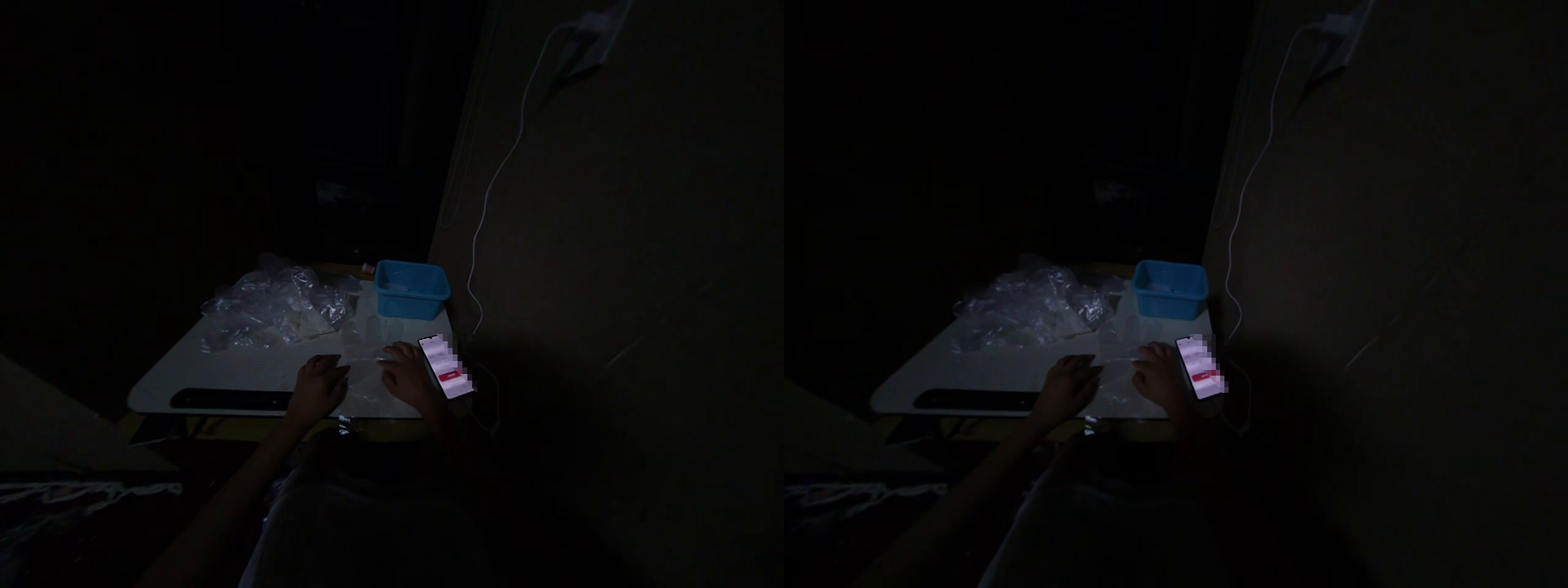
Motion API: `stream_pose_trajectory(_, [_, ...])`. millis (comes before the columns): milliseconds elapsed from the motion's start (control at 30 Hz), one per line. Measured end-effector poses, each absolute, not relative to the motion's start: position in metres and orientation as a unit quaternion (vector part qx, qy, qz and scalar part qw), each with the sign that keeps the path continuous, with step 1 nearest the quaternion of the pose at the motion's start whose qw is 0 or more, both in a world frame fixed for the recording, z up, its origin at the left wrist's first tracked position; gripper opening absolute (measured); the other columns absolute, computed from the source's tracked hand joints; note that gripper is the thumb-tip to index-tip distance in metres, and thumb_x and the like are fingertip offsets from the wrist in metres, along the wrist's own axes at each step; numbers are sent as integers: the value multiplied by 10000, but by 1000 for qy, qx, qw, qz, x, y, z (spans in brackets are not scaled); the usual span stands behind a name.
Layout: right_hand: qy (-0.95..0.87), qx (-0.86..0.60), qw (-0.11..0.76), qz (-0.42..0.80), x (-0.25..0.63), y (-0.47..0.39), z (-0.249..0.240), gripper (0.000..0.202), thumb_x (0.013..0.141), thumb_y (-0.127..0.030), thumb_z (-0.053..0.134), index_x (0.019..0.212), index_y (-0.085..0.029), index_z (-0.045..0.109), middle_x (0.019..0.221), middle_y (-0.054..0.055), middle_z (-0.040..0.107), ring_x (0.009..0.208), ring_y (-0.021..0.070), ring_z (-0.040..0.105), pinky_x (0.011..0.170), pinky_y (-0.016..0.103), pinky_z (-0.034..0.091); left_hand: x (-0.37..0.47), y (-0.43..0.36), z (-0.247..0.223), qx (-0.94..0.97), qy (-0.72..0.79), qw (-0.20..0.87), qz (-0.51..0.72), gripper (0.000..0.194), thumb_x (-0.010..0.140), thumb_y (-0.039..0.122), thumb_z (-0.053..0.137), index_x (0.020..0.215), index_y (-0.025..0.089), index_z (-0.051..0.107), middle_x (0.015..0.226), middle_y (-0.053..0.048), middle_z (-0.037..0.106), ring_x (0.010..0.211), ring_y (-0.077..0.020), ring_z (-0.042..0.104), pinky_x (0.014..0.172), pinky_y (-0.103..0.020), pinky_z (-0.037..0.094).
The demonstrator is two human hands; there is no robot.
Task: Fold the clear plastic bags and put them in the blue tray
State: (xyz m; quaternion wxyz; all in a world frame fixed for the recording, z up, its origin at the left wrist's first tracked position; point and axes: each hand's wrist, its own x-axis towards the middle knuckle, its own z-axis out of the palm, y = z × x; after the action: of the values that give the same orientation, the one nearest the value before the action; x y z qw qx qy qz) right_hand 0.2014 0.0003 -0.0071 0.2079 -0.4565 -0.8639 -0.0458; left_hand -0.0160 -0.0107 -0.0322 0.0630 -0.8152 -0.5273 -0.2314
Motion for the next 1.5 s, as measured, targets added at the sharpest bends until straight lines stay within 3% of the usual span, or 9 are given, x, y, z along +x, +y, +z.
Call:
stream_pose_trajectory(333, [-865, -457, 204, -38, 201, 0, -6, 274, 741, -209, 497, 979, -252, 625, 1140, 23, 533, 1109, 206, 353, 920, 375, 257, -13, -13, -28, -817, -532, 72, -210, 339, 813, 324, 393, 1100, 245, 556, 1156, -69, 528, 1049, -250, 424, 824, -402, 382])
stream_pose_trajectory(533, [-856, -468, 213, -51, 199, -1, -6, 371, 772, -252, 483, 1141, -236, 519, 1200, 52, 478, 1132, 215, 326, 933, 387, 232, -11, -15, -28, -813, -542, 87, -194, 347, 805, 336, 399, 1102, 244, 553, 1153, -75, 523, 1048, -268, 418, 826, -414, 373])
stream_pose_trajectory(700, [-857, -473, 195, -58, 198, 0, -7, 281, 812, -293, 444, 1059, -269, 575, 1225, 33, 458, 1151, 226, 301, 931, 400, 222, -11, -16, -27, -812, -544, 87, -193, 348, 801, 335, 395, 1098, 252, 556, 1150, -71, 523, 1050, -269, 413, 824, -408, 372])
stream_pose_trajectory(1233, [-859, -473, 191, -48, 199, 1, -8, 285, 810, -283, 448, 1067, -260, 568, 1193, 33, 485, 1143, 214, 305, 930, 390, 223, -13, -20, -23, -812, -548, 49, -193, 423, 718, 263, 485, 1139, 268, 525, 1205, -66, 495, 1080, -277, 385, 853, -426, 334])
stream_pose_trajectory(1500, [-859, -466, 207, -43, 199, 0, -6, 374, 768, -223, 484, 1142, -224, 500, 1179, 55, 484, 1121, 210, 333, 929, 375, 241, -12, -17, -25, -804, -554, 38, -212, 362, 817, 325, 378, 1150, 276, 509, 1183, -50, 513, 1077, -246, 402, 861, -403, 341])
